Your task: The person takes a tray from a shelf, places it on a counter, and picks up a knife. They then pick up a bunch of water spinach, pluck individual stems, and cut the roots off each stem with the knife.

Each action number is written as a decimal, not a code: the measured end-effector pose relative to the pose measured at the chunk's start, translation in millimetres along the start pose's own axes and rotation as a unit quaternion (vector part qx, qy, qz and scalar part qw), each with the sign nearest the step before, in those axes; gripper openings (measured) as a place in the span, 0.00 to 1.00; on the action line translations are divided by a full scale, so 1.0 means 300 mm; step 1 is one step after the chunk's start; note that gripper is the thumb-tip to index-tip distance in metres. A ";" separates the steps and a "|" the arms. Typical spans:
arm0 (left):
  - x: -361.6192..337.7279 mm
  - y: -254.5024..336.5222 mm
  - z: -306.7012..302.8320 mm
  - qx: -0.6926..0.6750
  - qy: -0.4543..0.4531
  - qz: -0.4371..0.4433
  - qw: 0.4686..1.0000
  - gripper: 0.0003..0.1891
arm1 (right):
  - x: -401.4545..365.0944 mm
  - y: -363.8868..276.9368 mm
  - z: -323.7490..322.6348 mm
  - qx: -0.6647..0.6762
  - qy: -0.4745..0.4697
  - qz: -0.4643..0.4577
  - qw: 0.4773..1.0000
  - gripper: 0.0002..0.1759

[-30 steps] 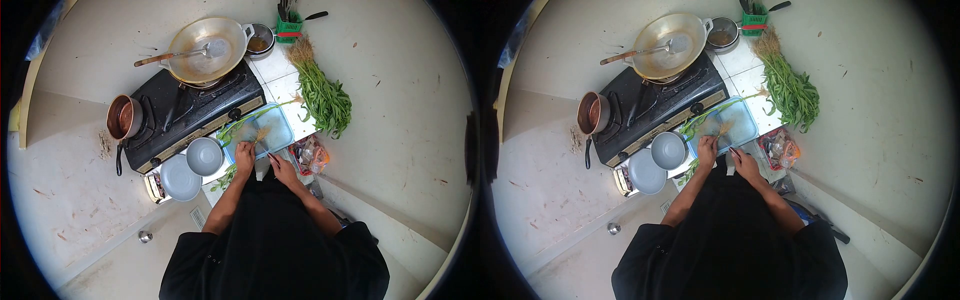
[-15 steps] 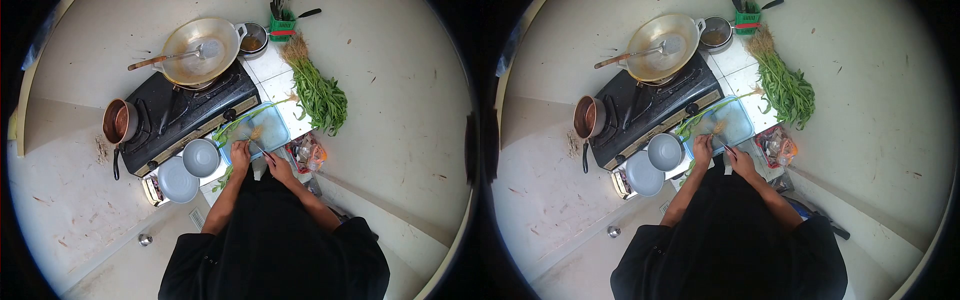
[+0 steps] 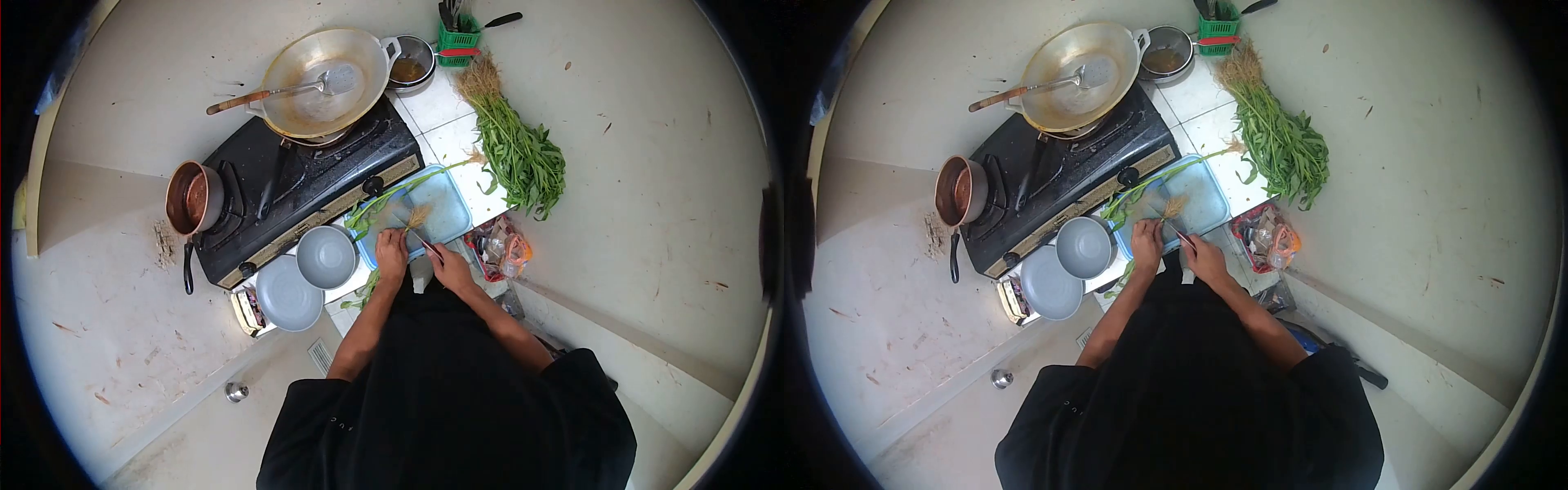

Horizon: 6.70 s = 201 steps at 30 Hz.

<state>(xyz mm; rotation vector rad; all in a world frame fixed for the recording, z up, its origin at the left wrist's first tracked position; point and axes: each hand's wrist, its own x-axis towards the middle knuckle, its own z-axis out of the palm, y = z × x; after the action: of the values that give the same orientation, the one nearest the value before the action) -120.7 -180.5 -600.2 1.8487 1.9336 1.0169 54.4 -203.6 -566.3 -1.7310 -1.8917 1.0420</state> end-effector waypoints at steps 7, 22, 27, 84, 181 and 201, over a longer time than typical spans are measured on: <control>0.005 0.004 0.001 0.005 0.011 0.005 1.000 0.05 | -0.081 0.005 -0.039 0.022 0.008 0.011 1.000 0.14; 0.002 -0.006 -0.002 0.006 0.001 0.013 1.000 0.06 | -0.053 0.034 0.011 0.012 0.035 -0.004 0.999 0.15; 0.005 -0.017 -0.002 -0.004 -0.003 0.022 1.000 0.06 | 0.005 0.017 0.040 -0.009 0.020 0.008 1.000 0.15; 0.520 0.296 -0.496 0.280 -0.322 0.074 0.901 0.07 | -0.058 0.151 -0.061 0.241 -0.017 0.071 0.968 0.20; -0.067 0.002 -0.139 0.033 -0.142 -0.099 0.984 0.16 | -0.102 0.058 -0.034 0.104 -0.075 0.016 0.992 0.19; -0.054 0.011 -0.147 0.052 -0.164 -0.094 0.981 0.16 | -0.104 0.074 -0.023 0.071 -0.041 -0.007 0.997 0.17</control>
<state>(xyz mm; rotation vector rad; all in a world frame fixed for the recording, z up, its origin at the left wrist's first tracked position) -144.1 -208.9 -570.9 1.7162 1.9413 0.5243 79.9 -232.5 -571.5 -1.6161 -1.8261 1.2291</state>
